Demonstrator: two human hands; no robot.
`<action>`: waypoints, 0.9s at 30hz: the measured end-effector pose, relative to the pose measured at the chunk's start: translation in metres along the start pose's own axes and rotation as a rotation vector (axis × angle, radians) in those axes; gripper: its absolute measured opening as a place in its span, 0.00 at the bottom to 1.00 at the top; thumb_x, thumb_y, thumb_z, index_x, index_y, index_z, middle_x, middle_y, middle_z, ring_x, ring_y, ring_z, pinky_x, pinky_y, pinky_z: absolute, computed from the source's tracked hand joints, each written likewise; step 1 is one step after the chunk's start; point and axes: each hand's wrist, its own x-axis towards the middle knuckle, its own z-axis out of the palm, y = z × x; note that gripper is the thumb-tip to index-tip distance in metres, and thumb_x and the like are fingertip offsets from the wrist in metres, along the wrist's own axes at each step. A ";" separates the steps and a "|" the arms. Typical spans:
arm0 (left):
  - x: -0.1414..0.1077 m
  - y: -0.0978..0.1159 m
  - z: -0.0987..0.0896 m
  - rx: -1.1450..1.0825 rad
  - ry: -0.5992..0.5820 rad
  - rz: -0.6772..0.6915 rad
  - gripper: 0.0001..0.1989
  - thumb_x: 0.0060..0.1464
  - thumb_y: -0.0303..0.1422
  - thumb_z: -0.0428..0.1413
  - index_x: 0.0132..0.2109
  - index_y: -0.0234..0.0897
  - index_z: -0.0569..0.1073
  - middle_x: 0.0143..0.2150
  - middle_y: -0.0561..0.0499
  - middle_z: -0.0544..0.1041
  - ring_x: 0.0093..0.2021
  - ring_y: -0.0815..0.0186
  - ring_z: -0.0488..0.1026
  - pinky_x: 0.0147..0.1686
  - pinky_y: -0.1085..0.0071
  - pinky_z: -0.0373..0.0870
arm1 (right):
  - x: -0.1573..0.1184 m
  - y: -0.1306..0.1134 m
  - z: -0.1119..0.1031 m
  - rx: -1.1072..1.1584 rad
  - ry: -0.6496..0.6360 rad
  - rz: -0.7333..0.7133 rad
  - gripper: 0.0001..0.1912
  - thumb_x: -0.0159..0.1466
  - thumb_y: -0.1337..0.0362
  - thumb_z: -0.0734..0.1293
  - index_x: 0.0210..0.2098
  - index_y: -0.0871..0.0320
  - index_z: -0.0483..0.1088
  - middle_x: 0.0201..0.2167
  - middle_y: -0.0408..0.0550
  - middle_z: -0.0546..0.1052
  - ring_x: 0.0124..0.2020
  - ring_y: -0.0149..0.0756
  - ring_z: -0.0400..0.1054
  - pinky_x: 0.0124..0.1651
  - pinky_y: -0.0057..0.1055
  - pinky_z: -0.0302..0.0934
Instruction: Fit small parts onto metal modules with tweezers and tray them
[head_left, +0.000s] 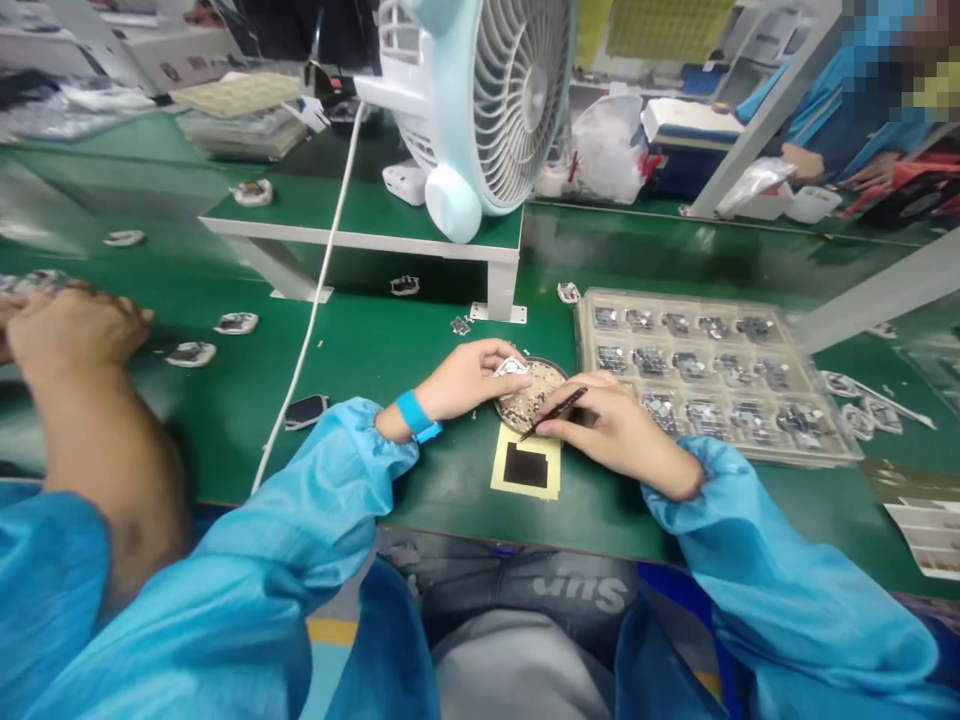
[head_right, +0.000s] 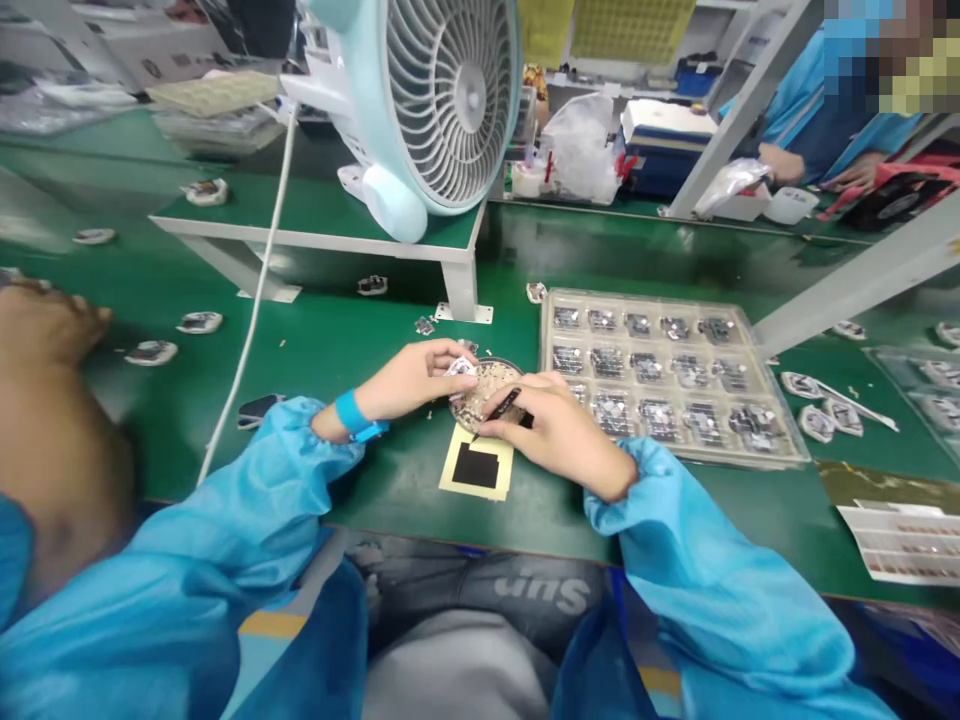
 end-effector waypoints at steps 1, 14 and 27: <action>-0.002 0.000 0.003 -0.020 0.012 -0.039 0.20 0.50 0.42 0.68 0.43 0.34 0.75 0.32 0.49 0.80 0.29 0.68 0.76 0.26 0.74 0.71 | 0.000 0.000 0.000 -0.004 -0.005 -0.003 0.06 0.64 0.61 0.75 0.40 0.52 0.78 0.40 0.42 0.83 0.45 0.38 0.75 0.54 0.39 0.60; -0.007 0.001 0.007 -0.252 0.093 -0.129 0.12 0.53 0.31 0.62 0.44 0.33 0.75 0.30 0.49 0.79 0.24 0.69 0.74 0.24 0.73 0.74 | 0.001 -0.005 -0.002 0.132 0.061 0.042 0.04 0.64 0.61 0.75 0.36 0.53 0.79 0.35 0.44 0.83 0.40 0.39 0.77 0.50 0.40 0.66; -0.011 0.007 0.004 -0.073 0.122 -0.003 0.09 0.49 0.31 0.65 0.40 0.34 0.80 0.37 0.47 0.81 0.36 0.65 0.77 0.39 0.69 0.75 | -0.003 -0.001 -0.010 0.235 0.458 0.117 0.04 0.62 0.62 0.76 0.36 0.52 0.78 0.35 0.46 0.83 0.38 0.43 0.79 0.46 0.45 0.75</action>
